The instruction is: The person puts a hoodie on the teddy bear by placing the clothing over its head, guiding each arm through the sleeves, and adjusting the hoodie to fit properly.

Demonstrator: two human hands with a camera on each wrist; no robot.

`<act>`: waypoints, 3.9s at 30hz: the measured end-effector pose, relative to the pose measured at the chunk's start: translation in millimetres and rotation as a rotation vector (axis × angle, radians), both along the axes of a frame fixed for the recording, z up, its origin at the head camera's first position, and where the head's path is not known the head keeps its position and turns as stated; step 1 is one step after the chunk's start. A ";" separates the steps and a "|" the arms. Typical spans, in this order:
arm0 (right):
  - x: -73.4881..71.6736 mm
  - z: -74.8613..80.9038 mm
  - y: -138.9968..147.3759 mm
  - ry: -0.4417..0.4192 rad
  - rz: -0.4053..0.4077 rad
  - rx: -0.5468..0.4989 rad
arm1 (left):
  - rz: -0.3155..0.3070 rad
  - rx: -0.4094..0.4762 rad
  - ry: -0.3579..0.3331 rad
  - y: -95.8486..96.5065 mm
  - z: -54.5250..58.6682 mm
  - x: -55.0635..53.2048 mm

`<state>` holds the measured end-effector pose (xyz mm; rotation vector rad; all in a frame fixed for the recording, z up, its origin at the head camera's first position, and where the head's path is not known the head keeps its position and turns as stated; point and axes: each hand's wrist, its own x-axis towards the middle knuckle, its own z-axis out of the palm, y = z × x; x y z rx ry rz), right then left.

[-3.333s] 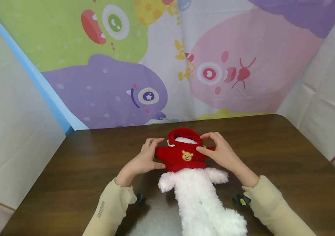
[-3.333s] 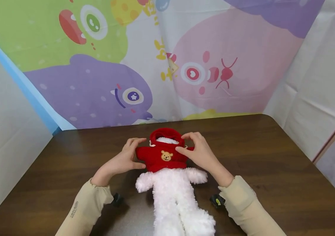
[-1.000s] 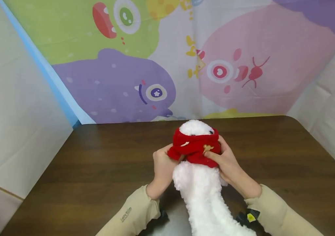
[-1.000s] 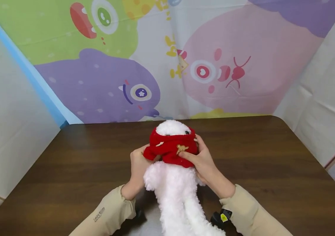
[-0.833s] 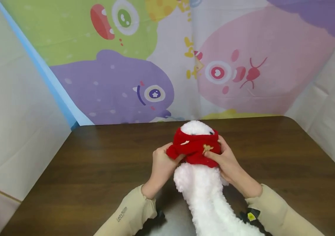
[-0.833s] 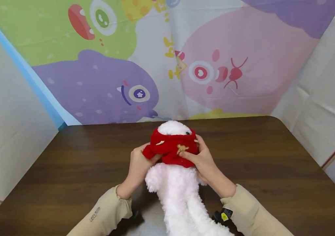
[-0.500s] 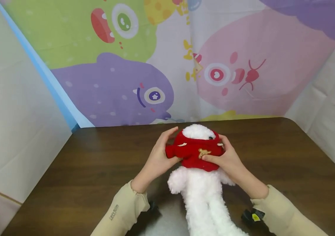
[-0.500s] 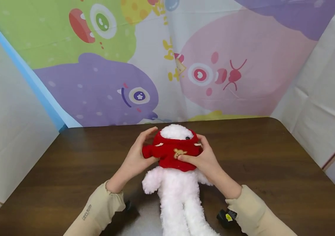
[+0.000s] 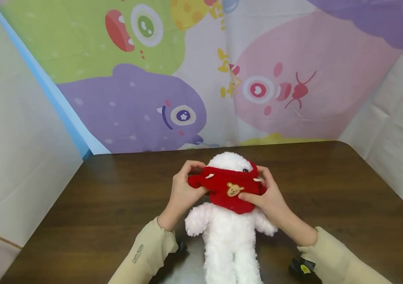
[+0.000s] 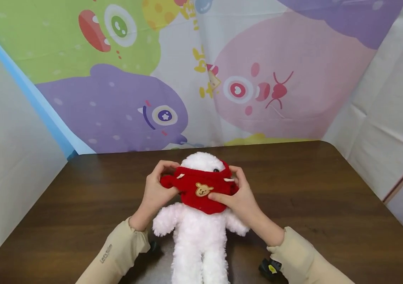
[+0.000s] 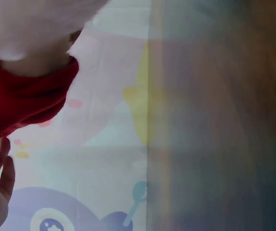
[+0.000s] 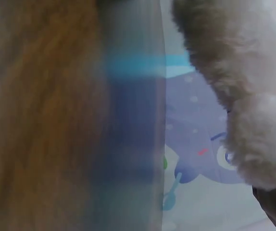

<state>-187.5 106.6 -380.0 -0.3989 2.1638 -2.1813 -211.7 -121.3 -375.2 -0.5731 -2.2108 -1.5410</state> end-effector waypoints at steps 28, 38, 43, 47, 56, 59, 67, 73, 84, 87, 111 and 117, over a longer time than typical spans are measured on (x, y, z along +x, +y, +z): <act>-11.5 -10.6 -0.5 0.045 -0.140 0.152 | -0.049 -0.129 -0.087 -1.5 -6.6 -3.2; -9.7 -10.3 4.7 0.088 -0.068 0.256 | 0.001 -0.266 -0.325 12.9 9.0 12.4; -8.8 -7.6 9.2 0.166 0.012 0.313 | 0.065 -0.198 -0.354 15.0 13.8 16.4; -9.0 -6.3 17.1 0.222 0.109 0.330 | 0.060 -0.168 -0.398 15.5 16.6 18.8; -10.5 0.8 24.1 0.382 0.088 0.415 | 0.117 -0.313 -0.360 23.2 13.8 21.9; -13.8 5.2 23.4 0.530 -0.019 0.535 | 0.123 -0.303 -0.345 23.2 13.4 21.7; -24.5 19.1 25.2 1.015 0.016 0.723 | 0.107 -0.269 -0.331 21.0 11.3 18.3; -32.4 21.3 26.5 1.137 0.026 0.734 | 0.127 -0.179 -0.342 23.1 6.3 18.8; -35.1 11.1 16.3 1.252 -0.288 0.545 | 0.074 0.133 -0.271 29.9 -0.5 23.6; -30.6 8.9 9.7 1.188 -0.354 0.528 | 0.102 0.196 -0.219 31.0 -1.9 25.4; -1.9 -3.7 8.5 0.863 -0.215 0.495 | 0.287 0.230 -0.160 40.9 -10.4 25.2; -1.9 -4.3 12.1 0.922 -0.093 0.462 | 0.310 0.195 -0.127 42.5 -11.6 25.2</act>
